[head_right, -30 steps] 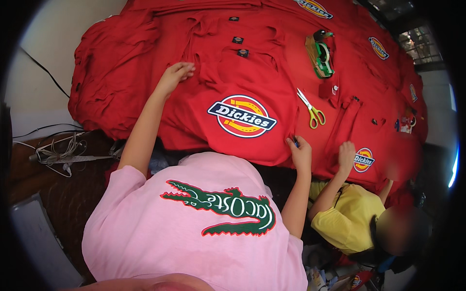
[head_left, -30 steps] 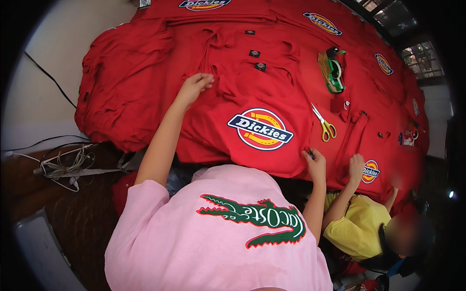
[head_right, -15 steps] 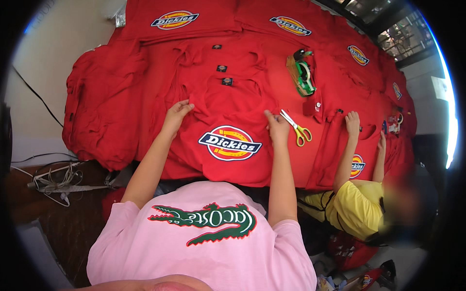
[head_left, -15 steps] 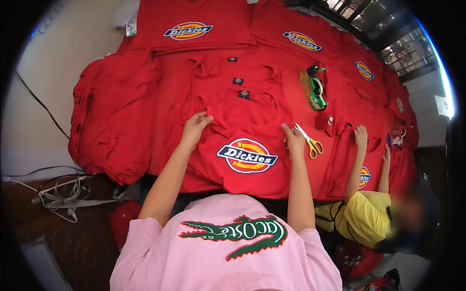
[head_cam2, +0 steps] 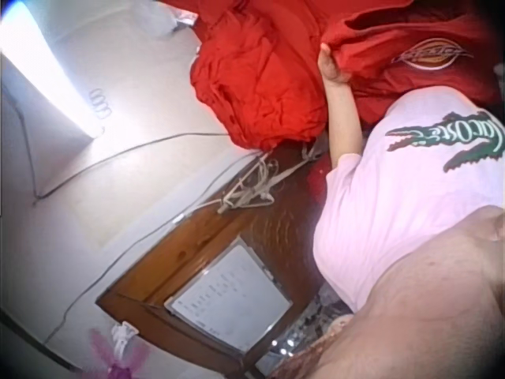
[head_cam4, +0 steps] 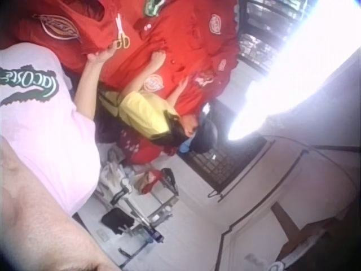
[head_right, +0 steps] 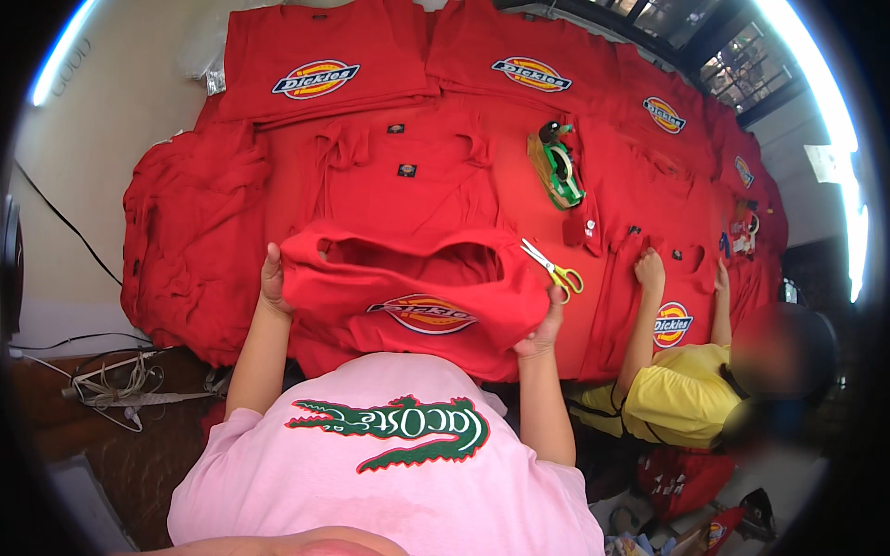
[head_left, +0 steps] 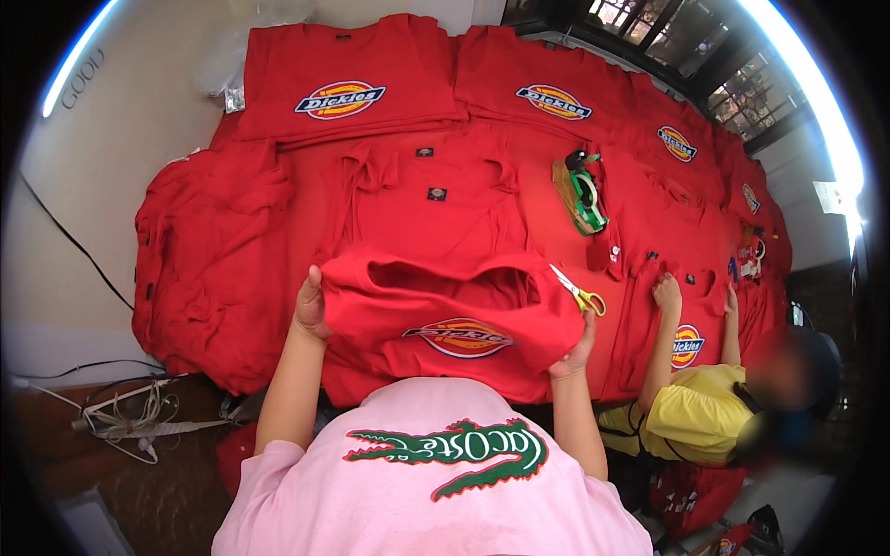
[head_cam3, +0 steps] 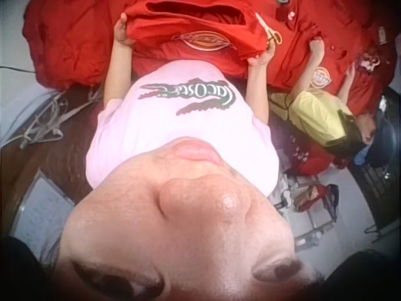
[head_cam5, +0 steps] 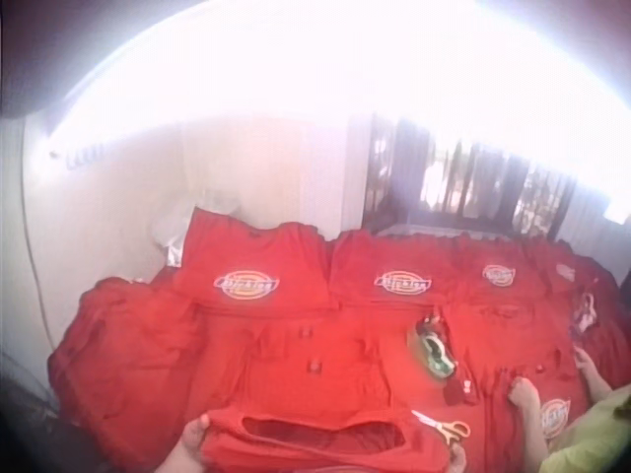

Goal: The person trims loose threads from red shirts using a small pair of snips and folds the shirts one at a time.

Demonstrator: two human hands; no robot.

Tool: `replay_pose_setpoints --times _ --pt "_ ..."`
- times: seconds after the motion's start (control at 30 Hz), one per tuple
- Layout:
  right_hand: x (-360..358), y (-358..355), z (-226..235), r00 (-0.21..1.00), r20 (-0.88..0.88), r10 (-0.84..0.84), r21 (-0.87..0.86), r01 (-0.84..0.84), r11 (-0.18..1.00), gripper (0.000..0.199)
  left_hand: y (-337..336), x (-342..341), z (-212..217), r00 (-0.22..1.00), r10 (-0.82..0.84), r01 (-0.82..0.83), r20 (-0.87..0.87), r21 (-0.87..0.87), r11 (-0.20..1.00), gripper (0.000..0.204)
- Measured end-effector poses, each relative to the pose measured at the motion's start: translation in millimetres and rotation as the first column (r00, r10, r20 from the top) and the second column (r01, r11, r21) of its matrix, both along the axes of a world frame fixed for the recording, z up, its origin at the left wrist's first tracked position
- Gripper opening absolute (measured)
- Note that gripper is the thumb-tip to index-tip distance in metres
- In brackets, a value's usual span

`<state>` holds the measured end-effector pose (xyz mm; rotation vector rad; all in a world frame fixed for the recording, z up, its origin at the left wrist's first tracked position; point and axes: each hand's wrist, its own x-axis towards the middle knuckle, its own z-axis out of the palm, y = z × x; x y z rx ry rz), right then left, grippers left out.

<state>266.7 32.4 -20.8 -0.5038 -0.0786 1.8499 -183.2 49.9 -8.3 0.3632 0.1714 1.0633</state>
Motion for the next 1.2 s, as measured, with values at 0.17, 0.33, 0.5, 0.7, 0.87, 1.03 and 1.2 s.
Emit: replay_pose_setpoints --times 0.17,0.33,0.5,0.7,0.87,1.03,1.2 --pt "-76 17 -4 0.994 0.024 0.103 -0.14 -0.098 0.985 0.058 28 34 18 0.998 -0.054 0.055 0.01 -0.249 0.967 0.086" --pt "-52 76 29 0.994 0.022 0.106 0.054 -0.107 0.993 0.048 45 9 41 0.944 -0.082 0.063 0.318 0.069 0.996 0.082" --pt "16 85 81 0.639 0.752 -0.163 0.159 0.064 0.985 0.016 24 -19 105 0.992 0.126 -0.112 -0.021 0.328 0.938 0.085" --pt "19 8 164 0.826 0.229 -0.516 0.357 0.422 0.833 0.034 -41 -33 177 0.676 0.66 -0.298 -0.327 0.698 0.651 0.063" --pt "76 -3 180 0.977 0.074 0.2 0.959 -0.125 0.255 0.033 -88 -61 215 0.801 0.582 -0.169 -0.137 0.882 0.441 0.049" --pt "81 -11 230 0.905 0.155 -0.395 0.945 -0.02 0.326 0.026 -75 -89 213 0.411 0.911 -0.316 0.01 0.94 0.132 0.044" --pt "44 91 209 0.645 0.391 -0.657 0.825 0.07 0.56 0.027 39 -109 199 -0.274 0.948 -0.286 -0.165 0.955 0.083 0.042"
